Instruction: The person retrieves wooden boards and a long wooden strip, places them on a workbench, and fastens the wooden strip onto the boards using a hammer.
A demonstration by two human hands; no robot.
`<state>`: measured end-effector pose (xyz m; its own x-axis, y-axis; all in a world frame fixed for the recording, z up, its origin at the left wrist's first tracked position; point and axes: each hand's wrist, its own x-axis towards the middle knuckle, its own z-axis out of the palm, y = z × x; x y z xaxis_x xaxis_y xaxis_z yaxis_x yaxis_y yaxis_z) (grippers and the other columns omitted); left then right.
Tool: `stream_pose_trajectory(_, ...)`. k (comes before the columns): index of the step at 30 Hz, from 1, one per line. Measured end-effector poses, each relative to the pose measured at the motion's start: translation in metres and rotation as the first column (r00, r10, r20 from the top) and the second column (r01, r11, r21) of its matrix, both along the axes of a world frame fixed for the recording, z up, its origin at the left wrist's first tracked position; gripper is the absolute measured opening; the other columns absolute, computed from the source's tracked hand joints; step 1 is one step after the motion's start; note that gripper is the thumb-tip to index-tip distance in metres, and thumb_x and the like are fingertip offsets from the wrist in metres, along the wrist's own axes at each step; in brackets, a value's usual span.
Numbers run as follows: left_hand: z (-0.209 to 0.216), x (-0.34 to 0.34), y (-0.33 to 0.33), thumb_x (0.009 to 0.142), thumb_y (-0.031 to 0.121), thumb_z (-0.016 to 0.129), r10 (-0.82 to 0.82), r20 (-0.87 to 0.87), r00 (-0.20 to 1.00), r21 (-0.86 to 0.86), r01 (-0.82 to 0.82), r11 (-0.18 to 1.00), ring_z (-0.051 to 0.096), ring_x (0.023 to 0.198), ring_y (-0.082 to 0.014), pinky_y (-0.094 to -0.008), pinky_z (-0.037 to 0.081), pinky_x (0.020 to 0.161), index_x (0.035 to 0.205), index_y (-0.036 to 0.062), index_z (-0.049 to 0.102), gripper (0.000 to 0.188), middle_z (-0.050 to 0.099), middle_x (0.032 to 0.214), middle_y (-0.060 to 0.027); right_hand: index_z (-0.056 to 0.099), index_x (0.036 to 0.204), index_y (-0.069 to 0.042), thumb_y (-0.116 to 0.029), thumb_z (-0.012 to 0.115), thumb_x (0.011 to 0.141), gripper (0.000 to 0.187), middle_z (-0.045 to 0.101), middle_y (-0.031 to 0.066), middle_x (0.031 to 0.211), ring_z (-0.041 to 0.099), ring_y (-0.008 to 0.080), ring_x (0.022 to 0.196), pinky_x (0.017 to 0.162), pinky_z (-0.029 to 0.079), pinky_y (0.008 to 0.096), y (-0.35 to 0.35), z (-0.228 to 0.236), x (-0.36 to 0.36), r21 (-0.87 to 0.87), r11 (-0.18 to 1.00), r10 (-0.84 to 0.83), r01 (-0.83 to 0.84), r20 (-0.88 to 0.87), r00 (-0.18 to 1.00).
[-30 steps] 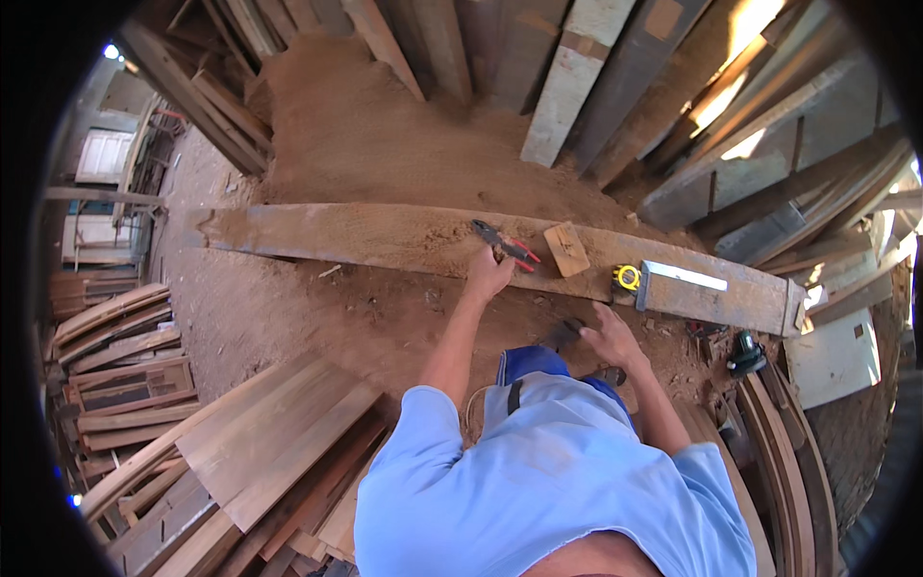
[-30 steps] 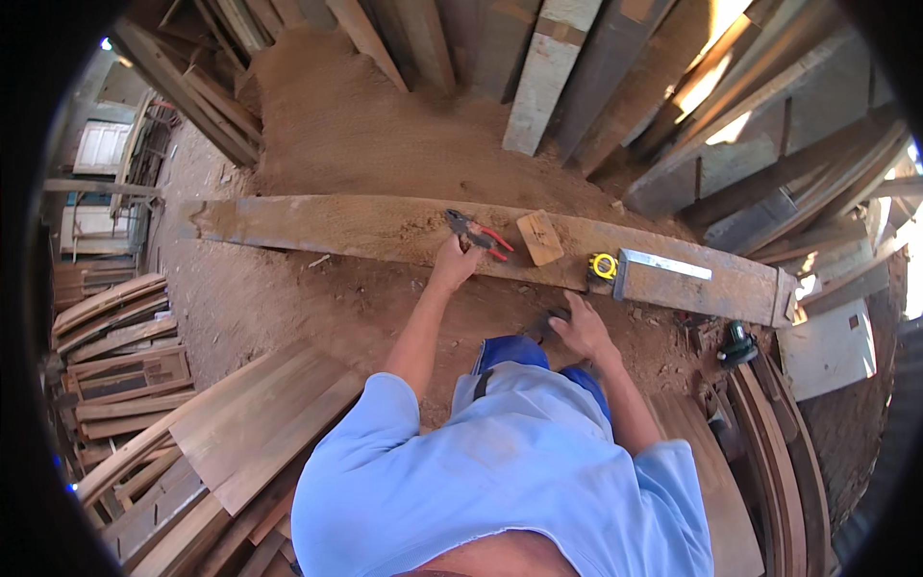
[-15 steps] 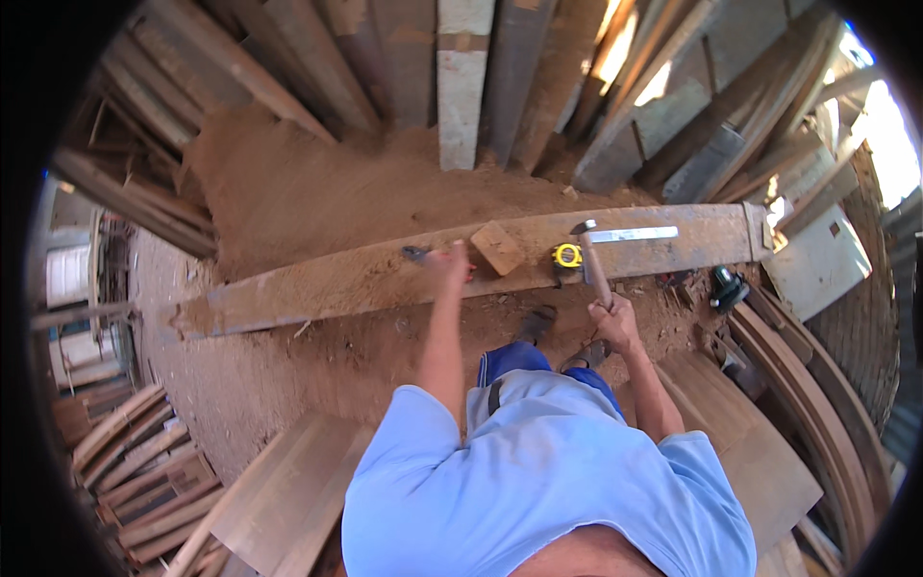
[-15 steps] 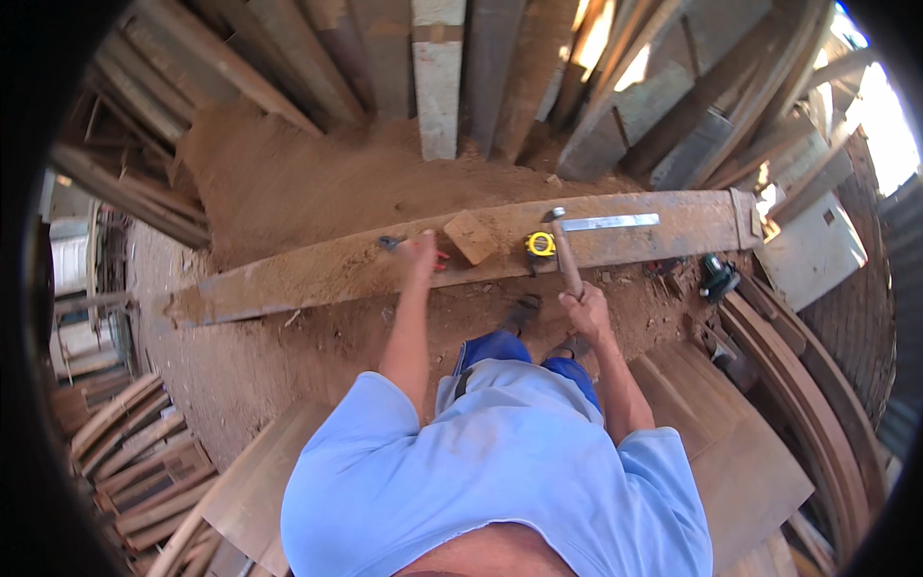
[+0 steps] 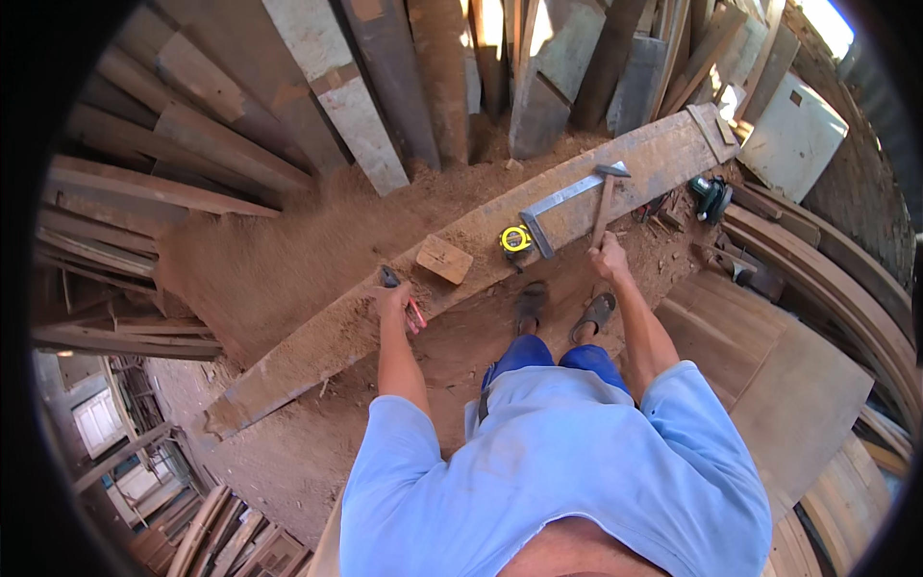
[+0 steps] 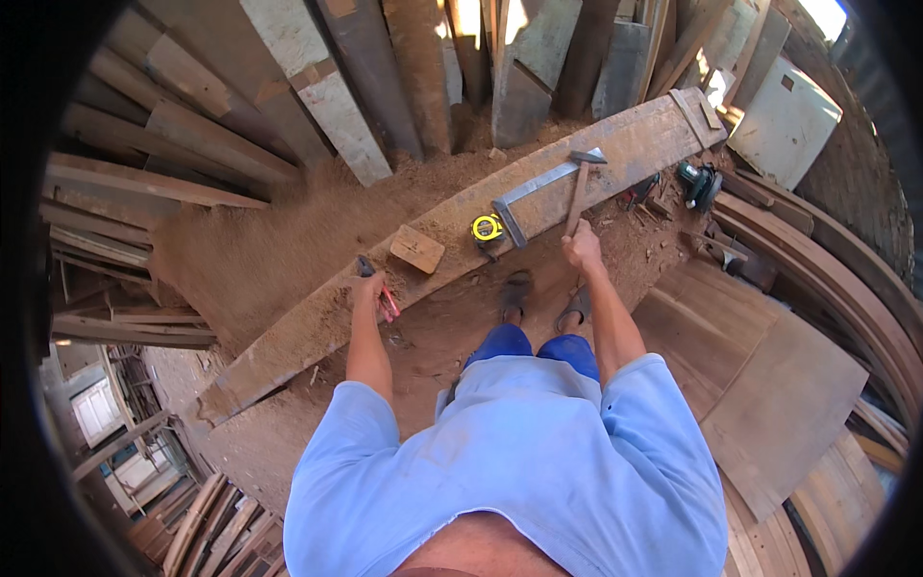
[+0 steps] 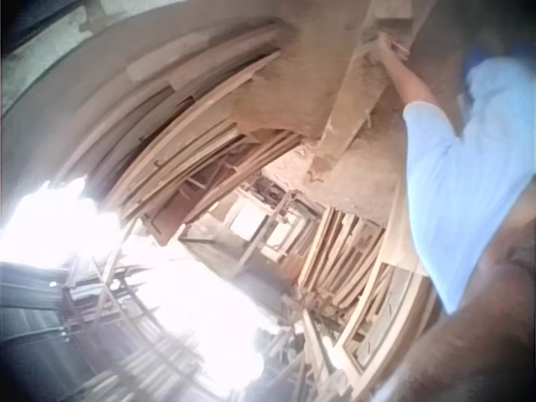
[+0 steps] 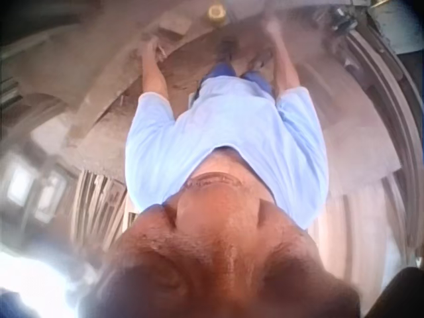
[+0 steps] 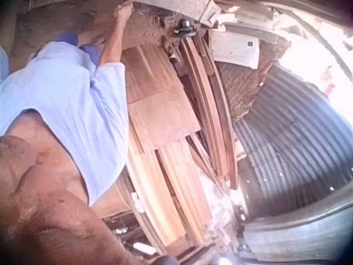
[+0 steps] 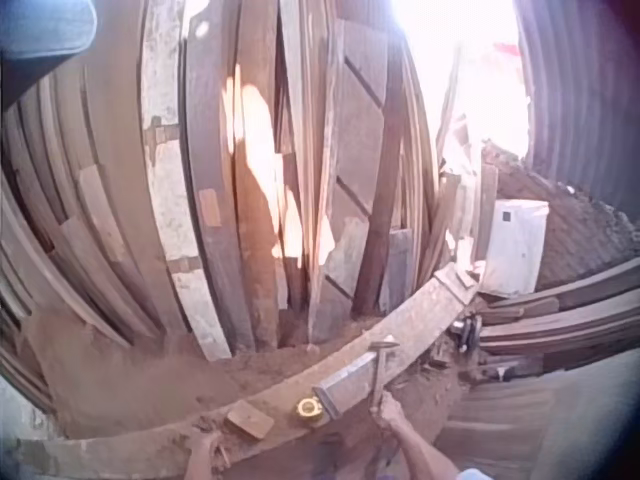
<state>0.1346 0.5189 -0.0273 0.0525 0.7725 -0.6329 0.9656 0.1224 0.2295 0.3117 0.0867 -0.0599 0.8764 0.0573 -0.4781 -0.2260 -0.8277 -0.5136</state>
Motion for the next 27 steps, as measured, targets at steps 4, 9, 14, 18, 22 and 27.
stream_pose_trajectory(4,-0.038,-0.076,0.040,0.072,0.009,0.064,0.169,0.512,0.842,-0.370,0.039,0.928,0.061,0.067,-0.0193,-0.0367,0.051,0.052,0.097,0.0035,0.046,0.032,0.059,0.079,-0.0082,0.048,0.127,-0.003,-0.027,0.062,0.083,0.052,0.059,0.0288,0.116,0.055,0.0460,0.110,0.094,0.045,0.0508,0.076,0.067,-0.033,-0.184,0.975,0.142,-0.121,0.110,0.984)
stream_pose_trajectory(9,0.024,-0.009,-0.094,0.075,0.002,0.060,0.396,0.712,0.580,-0.567,0.142,0.812,0.052,0.052,-0.0128,-0.0284,0.045,0.045,0.084,0.0084,0.046,0.018,0.052,0.064,-0.0017,0.055,0.117,-0.002,-0.024,0.066,0.084,0.041,0.063,0.0148,0.101,0.062,0.0267,0.093,0.083,0.051,0.0411,0.102,0.125,-0.077,0.632,0.762,0.237,-0.144,-0.066,0.969)
stream_pose_trajectory(14,0.040,0.026,-0.179,0.079,0.012,0.063,0.413,0.672,0.615,-0.714,0.392,0.580,0.061,0.070,-0.0163,-0.0293,0.051,0.061,0.099,0.0039,0.053,0.024,0.061,0.084,-0.0065,0.060,0.095,-0.008,-0.014,0.059,0.087,0.010,0.056,-0.0013,0.070,0.055,0.0050,0.069,0.060,0.045,0.0228,0.122,0.124,-0.106,0.724,0.630,0.327,0.280,-0.574,0.751)
stream_pose_trajectory(18,0.075,0.057,-0.199,0.080,0.031,0.067,-0.377,0.763,0.524,-0.047,0.628,0.777,0.060,0.102,-0.0296,-0.0394,0.048,0.089,0.121,-0.0032,0.052,0.055,0.060,0.111,-0.0204,0.063,0.089,-0.007,-0.015,0.062,0.084,0.010,0.056,0.0011,0.069,0.053,0.0108,0.066,0.059,0.044,0.0293,0.086,0.106,-0.090,0.704,0.657,0.164,0.270,-0.484,0.860)
stream_pose_trajectory(22,0.036,0.062,-0.136,0.074,0.052,0.072,-0.540,0.342,0.769,0.249,0.480,0.841,0.039,0.132,-0.0403,-0.0470,0.029,0.111,0.137,-0.0047,0.039,0.091,0.042,0.140,-0.0291,0.057,0.078,-0.005,-0.017,0.067,0.076,0.016,0.050,-0.0016,0.068,0.047,0.0105,0.063,0.053,0.039,0.0318,0.034,0.073,-0.049,0.471,0.859,-0.085,0.201,-0.257,0.963)
stream_pose_trajectory(27,-0.031,0.040,-0.048,0.071,0.058,0.075,-0.225,0.217,0.950,0.169,0.191,0.967,0.018,0.143,-0.0428,-0.0485,0.016,0.117,0.148,-0.0040,0.018,0.114,0.020,0.153,-0.0296,0.062,0.099,0.004,-0.020,0.062,0.074,0.035,0.066,0.0290,0.100,0.063,0.0428,0.102,0.086,0.049,0.0469,-0.013,0.054,0.042,0.162,0.939,-0.288,0.304,-0.117,0.951)
